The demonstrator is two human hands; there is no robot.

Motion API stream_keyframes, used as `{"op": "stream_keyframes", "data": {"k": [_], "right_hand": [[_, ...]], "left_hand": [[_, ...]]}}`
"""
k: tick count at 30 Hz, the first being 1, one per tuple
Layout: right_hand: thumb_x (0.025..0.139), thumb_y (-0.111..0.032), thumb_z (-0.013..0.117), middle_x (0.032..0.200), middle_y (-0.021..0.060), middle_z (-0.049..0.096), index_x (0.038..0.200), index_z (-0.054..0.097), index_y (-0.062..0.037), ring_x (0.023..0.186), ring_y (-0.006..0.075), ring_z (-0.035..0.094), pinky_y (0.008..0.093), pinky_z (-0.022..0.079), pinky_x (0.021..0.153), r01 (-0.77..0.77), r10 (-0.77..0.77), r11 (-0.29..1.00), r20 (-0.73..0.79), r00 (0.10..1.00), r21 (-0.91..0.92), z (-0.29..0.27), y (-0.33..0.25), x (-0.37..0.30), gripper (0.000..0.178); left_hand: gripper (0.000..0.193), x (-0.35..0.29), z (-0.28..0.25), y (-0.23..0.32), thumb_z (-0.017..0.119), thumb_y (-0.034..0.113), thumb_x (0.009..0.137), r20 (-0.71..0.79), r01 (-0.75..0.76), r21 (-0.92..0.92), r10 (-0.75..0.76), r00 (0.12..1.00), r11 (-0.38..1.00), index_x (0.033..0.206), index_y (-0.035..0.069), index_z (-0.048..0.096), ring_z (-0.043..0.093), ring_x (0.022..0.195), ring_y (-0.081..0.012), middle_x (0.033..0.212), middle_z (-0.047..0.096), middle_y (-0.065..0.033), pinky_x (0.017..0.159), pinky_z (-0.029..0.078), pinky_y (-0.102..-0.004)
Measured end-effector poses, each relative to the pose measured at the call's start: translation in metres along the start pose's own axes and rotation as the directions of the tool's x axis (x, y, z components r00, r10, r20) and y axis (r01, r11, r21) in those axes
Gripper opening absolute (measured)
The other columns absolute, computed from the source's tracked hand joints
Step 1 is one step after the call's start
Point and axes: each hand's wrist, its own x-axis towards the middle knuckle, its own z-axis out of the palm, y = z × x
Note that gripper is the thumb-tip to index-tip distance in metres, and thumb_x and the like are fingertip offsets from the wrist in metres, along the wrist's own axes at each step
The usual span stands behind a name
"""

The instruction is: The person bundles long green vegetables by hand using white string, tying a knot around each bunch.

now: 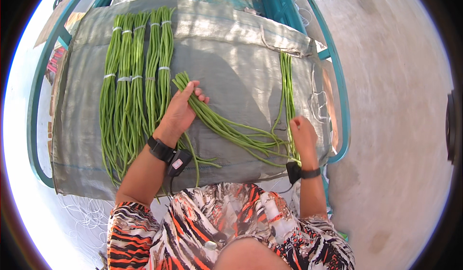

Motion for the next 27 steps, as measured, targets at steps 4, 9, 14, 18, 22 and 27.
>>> {"op": "stream_keyframes", "data": {"k": [4,9,14,18,22,27], "right_hand": [[0.083,-0.031,0.057,0.081,0.0112,0.064,0.086,0.059,-0.0091,0.078,0.0323,0.06,0.0418,0.045,0.067,-0.106,0.103,0.994,0.081,0.991,0.027,0.018,-0.025,0.043,0.022],[0.085,-0.032,0.054,0.075,0.0095,0.061,0.088,0.056,-0.0072,0.065,0.0275,0.06,0.0392,0.046,0.06,-0.031,0.028,0.985,0.022,0.999,0.169,0.053,-0.012,0.065,0.025],[0.092,-0.025,0.048,0.066,-0.0019,0.044,0.105,0.051,-0.0036,0.046,0.0057,0.036,0.0214,0.029,0.042,-0.598,-0.01,0.06,0.6,0.8,0.799,0.016,-0.066,0.06,0.025],[0.096,-0.024,0.044,0.064,-0.0036,0.042,0.113,0.05,-0.004,0.046,0.0043,0.034,0.0187,0.026,0.041,-0.4,-0.21,0.033,0.397,0.893,0.916,0.002,-0.118,0.033,0.027],[0.096,-0.026,0.044,0.064,-0.0045,0.042,0.119,0.052,-0.0057,0.049,0.0033,0.034,0.0174,0.027,0.045,-0.355,-0.286,0.093,0.366,0.886,0.93,-0.002,-0.151,0.009,0.031],[0.097,-0.021,0.042,0.064,-0.0046,0.043,0.116,0.054,-0.0052,0.049,0.0027,0.035,0.0167,0.028,0.045,-0.3,-0.447,0.293,0.407,0.796,0.908,0.009,-0.154,-0.011,0.028]], "left_hand": [[0.015,0.002,-0.008,-0.001,0.046,0.023,0.096,0.054,-0.005,-0.004,0.006,0.999,1.0,0.094,0.008,0.05,0.051,0.072,-0.0144,0.077,0.05,-0.0007,0.083,0.047,-0.0343],[0.015,0.002,-0.003,-0.001,0.046,0.022,0.096,0.031,0.015,-0.012,-0.015,0.999,1.0,0.09,0.009,0.051,0.053,0.075,-0.0158,0.081,0.053,-0.0019,0.081,0.047,-0.0339],[0.015,-0.002,-0.005,0.001,0.047,0.021,0.095,-0.019,-0.017,-0.011,0.017,1.0,1.0,0.089,0.008,0.049,0.053,0.074,-0.0173,0.08,0.053,-0.0034,0.076,0.048,-0.0342],[0.014,0.002,-0.006,0.0,0.049,0.022,0.094,0.029,-0.006,0.006,0.005,1.0,1.0,0.088,0.01,0.05,0.052,0.071,-0.0157,0.076,0.052,0.0,0.076,0.047,-0.0343],[0.024,0.001,-0.004,0.0,0.047,0.032,0.094,-0.022,-0.006,0.014,0.006,1.0,1.0,0.089,0.009,0.049,0.05,0.071,-0.0161,0.075,0.05,-0.0013,0.076,0.046,-0.0349],[0.046,0.001,0.002,0.004,0.034,0.051,0.094,-0.019,0.031,-0.099,-0.033,0.999,0.995,0.09,0.007,0.047,0.048,0.071,-0.0184,0.076,0.049,-0.0035,0.077,0.046,-0.0363]]}}
